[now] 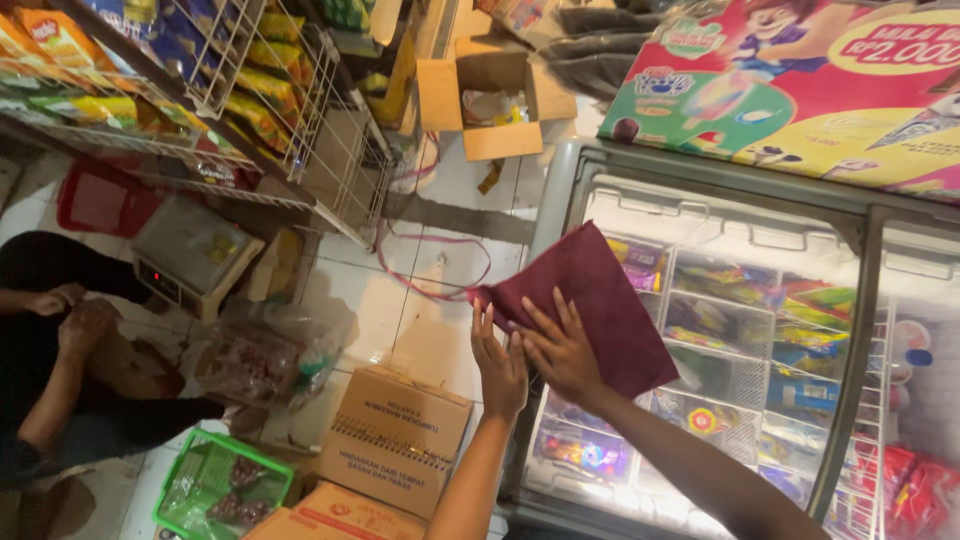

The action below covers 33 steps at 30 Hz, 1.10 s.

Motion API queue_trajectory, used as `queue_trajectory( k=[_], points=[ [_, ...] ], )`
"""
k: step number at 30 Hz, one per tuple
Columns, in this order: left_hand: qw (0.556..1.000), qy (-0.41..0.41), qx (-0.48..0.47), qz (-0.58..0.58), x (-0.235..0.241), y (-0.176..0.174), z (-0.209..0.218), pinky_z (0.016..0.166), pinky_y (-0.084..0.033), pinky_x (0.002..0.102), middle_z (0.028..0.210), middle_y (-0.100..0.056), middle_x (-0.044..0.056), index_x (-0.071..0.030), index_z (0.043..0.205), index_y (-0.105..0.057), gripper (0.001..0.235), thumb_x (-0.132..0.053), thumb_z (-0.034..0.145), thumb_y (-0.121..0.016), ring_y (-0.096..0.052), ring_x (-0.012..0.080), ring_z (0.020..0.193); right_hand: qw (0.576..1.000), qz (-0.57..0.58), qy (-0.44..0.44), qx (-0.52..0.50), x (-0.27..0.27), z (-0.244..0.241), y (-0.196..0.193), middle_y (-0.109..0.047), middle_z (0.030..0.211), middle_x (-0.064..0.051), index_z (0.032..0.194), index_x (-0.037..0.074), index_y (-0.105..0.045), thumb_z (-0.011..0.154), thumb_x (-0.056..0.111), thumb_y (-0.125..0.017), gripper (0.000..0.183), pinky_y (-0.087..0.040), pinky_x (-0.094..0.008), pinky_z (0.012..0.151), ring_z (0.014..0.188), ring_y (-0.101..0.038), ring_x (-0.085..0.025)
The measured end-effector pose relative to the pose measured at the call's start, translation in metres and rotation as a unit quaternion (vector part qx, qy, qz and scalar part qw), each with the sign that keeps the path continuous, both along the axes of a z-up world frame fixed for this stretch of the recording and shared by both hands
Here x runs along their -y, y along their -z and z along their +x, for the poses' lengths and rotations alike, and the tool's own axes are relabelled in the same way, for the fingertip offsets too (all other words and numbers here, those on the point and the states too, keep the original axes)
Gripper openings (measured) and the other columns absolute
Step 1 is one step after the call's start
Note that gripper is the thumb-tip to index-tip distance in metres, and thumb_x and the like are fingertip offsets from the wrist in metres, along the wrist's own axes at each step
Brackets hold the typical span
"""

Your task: The person wipes the glass lid of a freezer with a cloth and then picks up snack packages from a shelf, placing them into a red plastic basket.

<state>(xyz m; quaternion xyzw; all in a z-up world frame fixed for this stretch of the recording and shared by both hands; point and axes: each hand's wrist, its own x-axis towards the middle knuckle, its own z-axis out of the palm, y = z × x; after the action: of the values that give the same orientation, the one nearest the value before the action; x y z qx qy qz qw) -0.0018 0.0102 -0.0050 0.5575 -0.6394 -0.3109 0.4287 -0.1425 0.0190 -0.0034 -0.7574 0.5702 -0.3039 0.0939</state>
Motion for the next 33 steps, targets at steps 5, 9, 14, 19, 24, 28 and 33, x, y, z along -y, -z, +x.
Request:
queue_trajectory(
  k=[5, 9, 14, 19, 24, 28, 33],
  points=[
    [0.997, 0.0, 0.069, -0.025, -0.001, 0.006, 0.0, 0.126, -0.016, 0.058, 0.167, -0.024, 0.023, -0.001, 0.155, -0.028, 0.059, -0.03, 0.108, -0.049, -0.024, 0.0396, 0.156, 1.0, 0.014, 0.005, 0.015, 0.105, -0.041, -0.004, -0.046, 0.16, -0.004, 0.115, 0.022, -0.079, 0.102, 0.037, -0.06, 0.027, -0.015, -0.063, 0.125, 0.157, -0.021, -0.037],
    [0.996, 0.001, 0.087, -0.038, -0.002, 0.004, -0.002, 0.127, -0.015, 0.058, 0.167, -0.026, 0.02, -0.004, 0.156, -0.029, 0.06, -0.03, 0.107, -0.053, -0.023, 0.0387, 0.156, 0.995, 0.017, 0.089, 0.031, 0.194, -0.069, -0.008, -0.045, 0.16, -0.007, 0.115, 0.018, -0.079, 0.105, 0.035, -0.059, 0.028, -0.011, -0.063, 0.125, 0.157, -0.018, -0.041],
    [0.995, -0.013, 0.096, -0.031, -0.001, 0.002, -0.003, 0.127, -0.016, 0.057, 0.166, -0.028, 0.019, -0.004, 0.155, -0.033, 0.059, -0.03, 0.106, -0.054, -0.024, 0.0379, 0.156, 0.99, -0.002, 0.138, 0.031, 0.219, -0.07, -0.002, -0.043, 0.163, -0.007, 0.118, 0.02, -0.078, 0.106, 0.036, -0.059, 0.028, -0.012, -0.06, 0.126, 0.157, -0.019, -0.042],
    [0.992, -0.007, 0.117, -0.042, 0.004, 0.003, -0.004, 0.127, -0.016, 0.056, 0.165, -0.031, 0.018, -0.004, 0.154, -0.035, 0.057, -0.032, 0.107, -0.053, -0.025, 0.0372, 0.156, 0.989, -0.006, 0.144, 0.028, 0.181, -0.052, 0.003, -0.042, 0.163, -0.007, 0.118, 0.021, -0.077, 0.105, 0.035, -0.059, 0.027, -0.014, -0.06, 0.125, 0.156, -0.021, -0.041],
    [0.991, -0.027, 0.116, -0.067, 0.003, 0.01, -0.001, 0.127, -0.014, 0.057, 0.167, -0.03, 0.019, -0.003, 0.155, -0.035, 0.054, -0.03, 0.11, -0.049, -0.024, 0.0385, 0.158, 0.993, -0.029, 0.111, -0.006, 0.128, -0.026, 0.002, -0.043, 0.162, -0.008, 0.116, 0.019, -0.076, 0.101, 0.034, -0.063, 0.025, -0.017, -0.062, 0.124, 0.156, -0.02, -0.042],
    [0.989, -0.112, 0.053, -0.079, -0.005, 0.017, 0.008, 0.128, -0.017, 0.056, 0.166, -0.034, 0.019, -0.002, 0.156, -0.034, 0.054, -0.028, 0.111, -0.048, -0.027, 0.0376, 0.158, 0.996, -0.028, 0.075, -0.029, 0.082, -0.008, 0.003, -0.044, 0.161, -0.006, 0.117, 0.02, -0.076, 0.103, 0.033, -0.064, 0.023, -0.018, -0.062, 0.125, 0.158, -0.02, -0.039],
    [0.979, -0.182, -0.033, -0.085, -0.036, 0.014, 0.031, 0.127, -0.022, 0.054, 0.164, -0.032, 0.024, 0.0, 0.153, -0.037, 0.054, -0.019, 0.107, -0.056, -0.027, 0.0401, 0.156, 0.997, -0.024, 0.024, -0.075, 0.011, 0.021, 0.019, -0.044, 0.161, -0.005, 0.117, 0.021, -0.075, 0.099, 0.035, -0.065, 0.025, -0.015, -0.063, 0.124, 0.157, -0.018, -0.035]
  ],
)
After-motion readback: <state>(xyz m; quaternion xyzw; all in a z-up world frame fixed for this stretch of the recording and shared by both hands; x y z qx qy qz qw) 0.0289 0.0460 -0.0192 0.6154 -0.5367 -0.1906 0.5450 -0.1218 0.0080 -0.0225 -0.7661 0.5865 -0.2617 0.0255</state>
